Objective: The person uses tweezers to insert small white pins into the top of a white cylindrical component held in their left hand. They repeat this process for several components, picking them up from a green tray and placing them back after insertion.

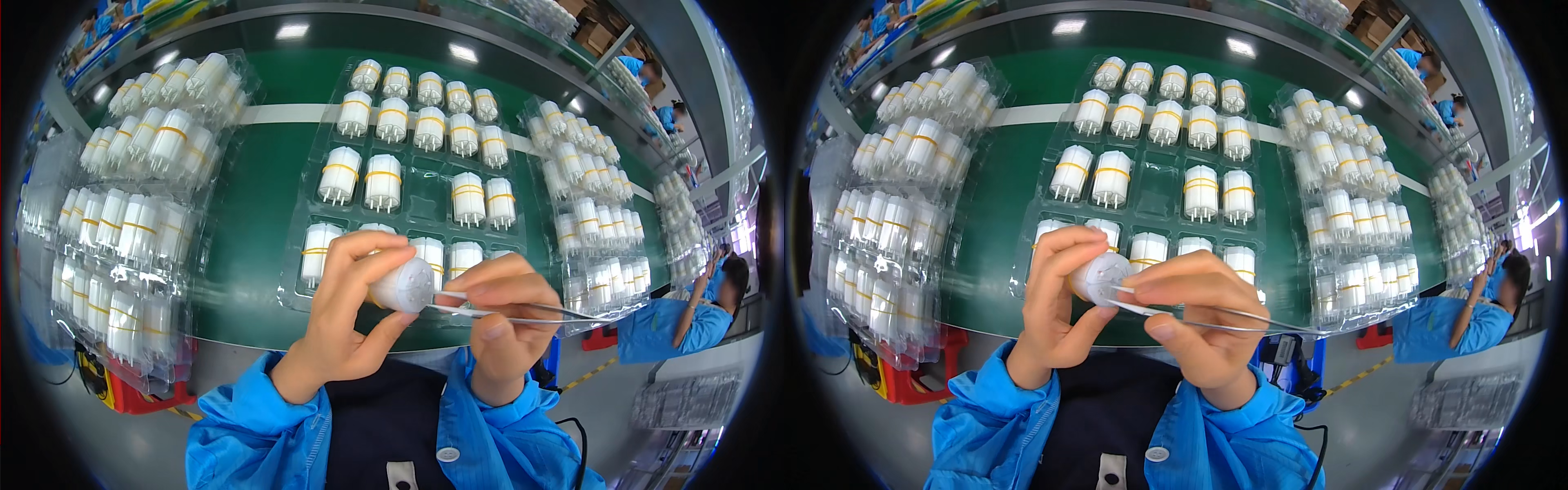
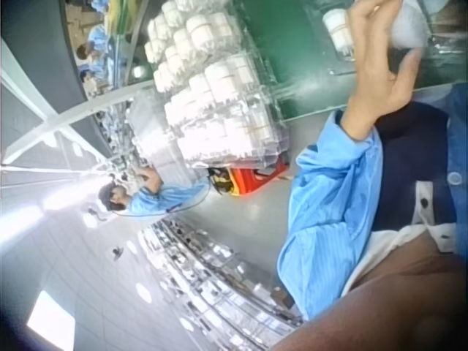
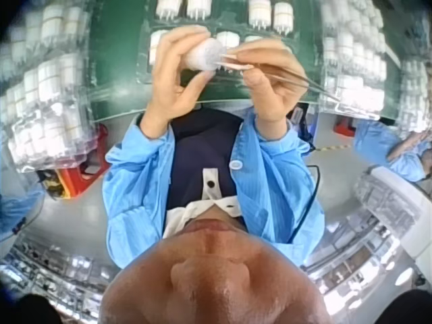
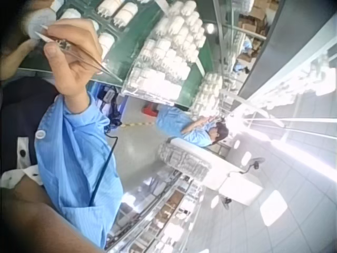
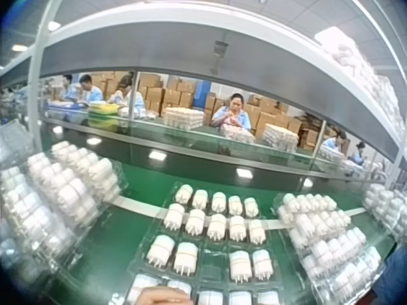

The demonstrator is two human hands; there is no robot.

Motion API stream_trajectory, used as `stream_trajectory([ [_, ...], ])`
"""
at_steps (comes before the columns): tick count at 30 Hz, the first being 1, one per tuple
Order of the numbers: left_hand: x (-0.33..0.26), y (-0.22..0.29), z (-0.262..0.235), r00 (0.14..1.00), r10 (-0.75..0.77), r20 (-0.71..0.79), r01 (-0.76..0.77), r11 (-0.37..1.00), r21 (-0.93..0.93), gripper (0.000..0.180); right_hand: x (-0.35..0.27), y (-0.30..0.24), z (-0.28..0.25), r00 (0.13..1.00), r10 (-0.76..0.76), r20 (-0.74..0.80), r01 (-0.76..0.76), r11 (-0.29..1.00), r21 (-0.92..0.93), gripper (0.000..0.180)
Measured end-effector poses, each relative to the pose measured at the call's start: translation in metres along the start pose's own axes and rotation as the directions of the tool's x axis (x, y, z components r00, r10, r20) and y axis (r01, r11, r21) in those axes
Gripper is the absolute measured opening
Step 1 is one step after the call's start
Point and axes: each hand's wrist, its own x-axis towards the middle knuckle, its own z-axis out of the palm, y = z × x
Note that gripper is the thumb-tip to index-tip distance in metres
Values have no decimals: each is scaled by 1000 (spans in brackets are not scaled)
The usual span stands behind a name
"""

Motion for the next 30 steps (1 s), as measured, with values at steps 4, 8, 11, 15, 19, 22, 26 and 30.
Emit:
stream_trajectory([
  [4,-8,-17,18,979,70,-192,-89,992,-92,65,-9,-4,9,999,35,-11,-36,995,-91,20],
  [8,-15,-21,22,977,48,-209,-78,988,-136,69,-7,-2,14,997,76,8,-74,982,-172,18],
  [11,-14,-11,18,987,10,-163,-16,999,-37,65,-5,3,13,998,66,14,-61,976,-211,17],
  [15,-7,-7,12,993,55,-108,-48,997,66,63,-4,4,12,998,49,25,-43,974,-222,16],
  [19,-8,-8,13,991,74,-110,-64,994,94,65,-2,4,12,998,37,49,-24,969,-244,16],
  [22,-9,-10,14,990,89,-106,-78,991,105,66,-1,4,12,998,30,59,-13,964,-266,15],
  [26,-9,-11,14,991,85,-105,-75,993,96,67,-3,5,11,997,47,64,-29,966,-258,15],
  [30,-10,-11,13,992,76,-104,-67,995,80,67,-2,6,9,996,52,76,-33,970,-240,15],
])
